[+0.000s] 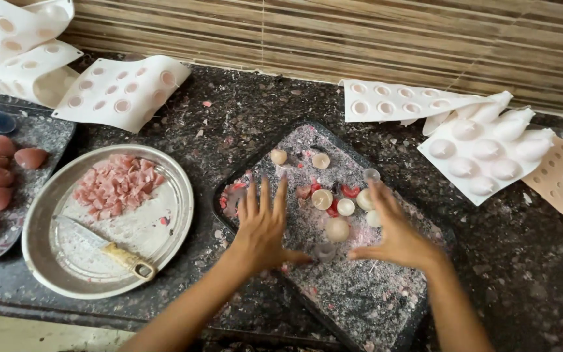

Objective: The recorder is shown chopping chunks of wax, stirring a pot of melted wax, and extracting finished small candles from molds.

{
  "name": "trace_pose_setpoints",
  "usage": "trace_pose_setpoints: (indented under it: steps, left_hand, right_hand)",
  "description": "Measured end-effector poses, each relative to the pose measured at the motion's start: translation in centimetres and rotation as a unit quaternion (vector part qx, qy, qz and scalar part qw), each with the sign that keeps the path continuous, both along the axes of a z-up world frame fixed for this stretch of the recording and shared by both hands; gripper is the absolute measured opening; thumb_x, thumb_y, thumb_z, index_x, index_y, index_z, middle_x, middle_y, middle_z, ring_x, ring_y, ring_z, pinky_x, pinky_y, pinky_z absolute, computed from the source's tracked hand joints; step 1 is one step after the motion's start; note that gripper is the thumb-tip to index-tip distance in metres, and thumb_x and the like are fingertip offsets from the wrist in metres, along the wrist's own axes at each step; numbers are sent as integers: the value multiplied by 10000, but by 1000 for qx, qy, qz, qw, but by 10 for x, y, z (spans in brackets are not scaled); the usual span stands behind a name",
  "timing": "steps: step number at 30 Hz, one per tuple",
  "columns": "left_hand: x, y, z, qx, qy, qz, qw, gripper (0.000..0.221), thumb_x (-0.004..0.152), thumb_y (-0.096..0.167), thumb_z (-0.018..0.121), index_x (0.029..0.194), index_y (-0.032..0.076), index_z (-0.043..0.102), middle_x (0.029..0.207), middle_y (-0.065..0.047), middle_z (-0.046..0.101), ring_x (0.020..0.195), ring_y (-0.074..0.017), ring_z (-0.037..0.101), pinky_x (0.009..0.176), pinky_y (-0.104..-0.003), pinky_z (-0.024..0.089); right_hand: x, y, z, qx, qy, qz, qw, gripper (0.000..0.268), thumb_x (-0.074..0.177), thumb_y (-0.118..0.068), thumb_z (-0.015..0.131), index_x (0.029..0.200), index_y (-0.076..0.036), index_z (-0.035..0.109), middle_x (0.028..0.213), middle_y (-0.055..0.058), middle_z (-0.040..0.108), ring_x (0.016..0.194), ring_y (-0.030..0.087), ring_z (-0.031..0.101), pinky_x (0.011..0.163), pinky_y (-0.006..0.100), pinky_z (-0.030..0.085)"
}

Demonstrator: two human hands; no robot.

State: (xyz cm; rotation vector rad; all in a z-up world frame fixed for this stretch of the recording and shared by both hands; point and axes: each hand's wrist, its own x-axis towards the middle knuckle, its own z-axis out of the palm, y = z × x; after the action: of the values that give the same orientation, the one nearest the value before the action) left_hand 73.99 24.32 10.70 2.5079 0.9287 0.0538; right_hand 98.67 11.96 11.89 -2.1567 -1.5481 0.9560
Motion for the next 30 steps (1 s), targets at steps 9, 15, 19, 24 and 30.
trace_pose_setpoints:
  steps: [9, 15, 19, 24, 30]
  left_hand:
    - [45, 69, -54, -44, 33, -118, 991, 1593, 520, 623, 980, 1569, -4, -43, 1586, -387, 21, 1474, -570, -54, 1197, -635, 63]
    - [42, 75, -34, -79, -34, -175, 981, 1370, 564, 565, 923, 1590, 133, 125, 1601, -218, 212, 1499, -423, 135, 1225, -531, 207]
    - [43, 80, -42, -81, -44, -184, 979, 1358, 550, 539, 963, 1554, 101, 161, 1562, -207, 219, 1453, -424, 150, 1205, -540, 189]
    - [42, 75, -65, -68, -118, -195, 971, 979, 695, 462, 888, 1488, 116, 430, 1509, -145, 396, 1412, -396, 281, 1187, -515, 280]
    - [59, 66, -69, 14, -159, -196, 968, 524, 836, 333, 764, 1330, 194, 660, 1398, -117, 552, 1351, -336, 410, 1116, -503, 297]
  right_hand:
    - [-14, 3, -50, 60, -98, 66, 991, 1090, 659, -495, 930, 1526, -224, 327, 1661, 55, 203, 1551, 286, 193, 1228, 577, 246]
    - [5, 12, -52, 134, -40, -13, 990, 848, 713, -448, 854, 1436, -209, 480, 1577, 107, 352, 1436, 289, 436, 1119, 465, 494]
    - [-12, 31, -23, -3, -83, 28, 996, 1055, 615, -582, 881, 1494, -223, 422, 1533, 149, 299, 1423, 360, 292, 1144, 596, 366]
    - [-32, 16, -45, -49, -112, 76, 990, 1445, 419, -684, 975, 1575, -159, 283, 1548, 192, 255, 1487, 443, 37, 1072, 741, 207]
    - [-29, 13, -74, 121, -167, 21, 978, 935, 584, -557, 921, 1301, -129, 500, 1353, 164, 412, 1388, 446, 212, 1081, 739, 319]
